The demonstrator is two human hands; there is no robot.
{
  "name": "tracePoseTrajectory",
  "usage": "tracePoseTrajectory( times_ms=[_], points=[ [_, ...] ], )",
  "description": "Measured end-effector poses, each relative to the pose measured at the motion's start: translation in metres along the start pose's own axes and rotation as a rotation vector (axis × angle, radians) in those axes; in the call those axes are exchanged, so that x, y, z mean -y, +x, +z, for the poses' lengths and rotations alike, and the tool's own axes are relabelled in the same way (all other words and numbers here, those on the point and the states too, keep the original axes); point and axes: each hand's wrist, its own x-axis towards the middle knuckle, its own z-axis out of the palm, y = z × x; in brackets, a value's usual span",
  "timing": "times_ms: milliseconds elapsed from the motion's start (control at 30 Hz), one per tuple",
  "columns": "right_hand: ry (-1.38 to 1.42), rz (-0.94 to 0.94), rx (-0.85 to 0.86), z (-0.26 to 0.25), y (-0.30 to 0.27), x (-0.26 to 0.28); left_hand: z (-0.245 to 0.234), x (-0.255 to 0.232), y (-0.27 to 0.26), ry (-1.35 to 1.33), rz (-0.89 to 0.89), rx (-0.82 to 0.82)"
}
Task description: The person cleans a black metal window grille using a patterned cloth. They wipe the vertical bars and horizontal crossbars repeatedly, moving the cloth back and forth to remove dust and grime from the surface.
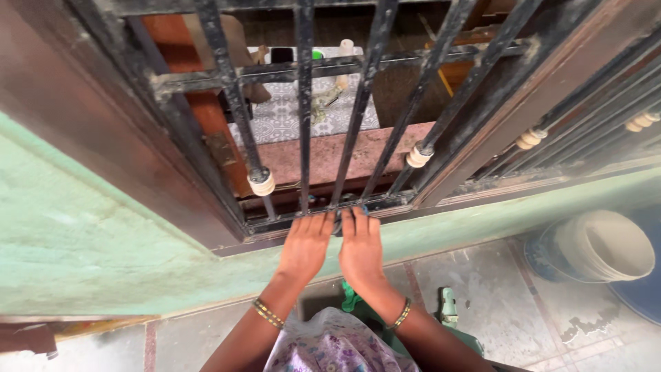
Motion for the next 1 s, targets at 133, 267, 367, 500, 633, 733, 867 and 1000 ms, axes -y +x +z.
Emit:
tracePoseTrajectory(
  times_ms=[133,267,367,500,633,733,867,1000],
  points=[
    [0.07,-0.073,0.03,0.014,0.003,0.034,-0.02,0.023,-0.031,0.07,-0.107,0.004],
    [0.146,-0.148,0.073,0.019,0.003,0.062,-0.034,0.038,-0.056,0.088,-0.148,-0.049],
    [0.269,-0.142,0.064,0.01,0.005,0.065,-0.047,0.034,-0.066,0.068,-0.165,-0.068],
    [0.512,-0.035,0.086,-0.028,0.005,0.063,-0.077,0.012,-0.066,-0.026,-0.25,-0.067],
    [0.627,0.009,0.005,-0.088,0.019,0.065,-0.132,-0.009,-0.044,-0.415,-0.26,-0.196],
    [0.621,0.008,-0.185,-0.136,0.045,0.068,-0.176,-0.017,-0.009,-0.471,-0.15,-0.368],
    [0.517,-0.114,-0.403,-0.188,0.086,0.075,-0.223,-0.019,0.043,-0.383,0.047,-0.602],
    [0.381,-0.144,-0.524,-0.205,0.123,0.078,-0.237,-0.016,0.081,-0.302,0.083,-0.739]
  ],
)
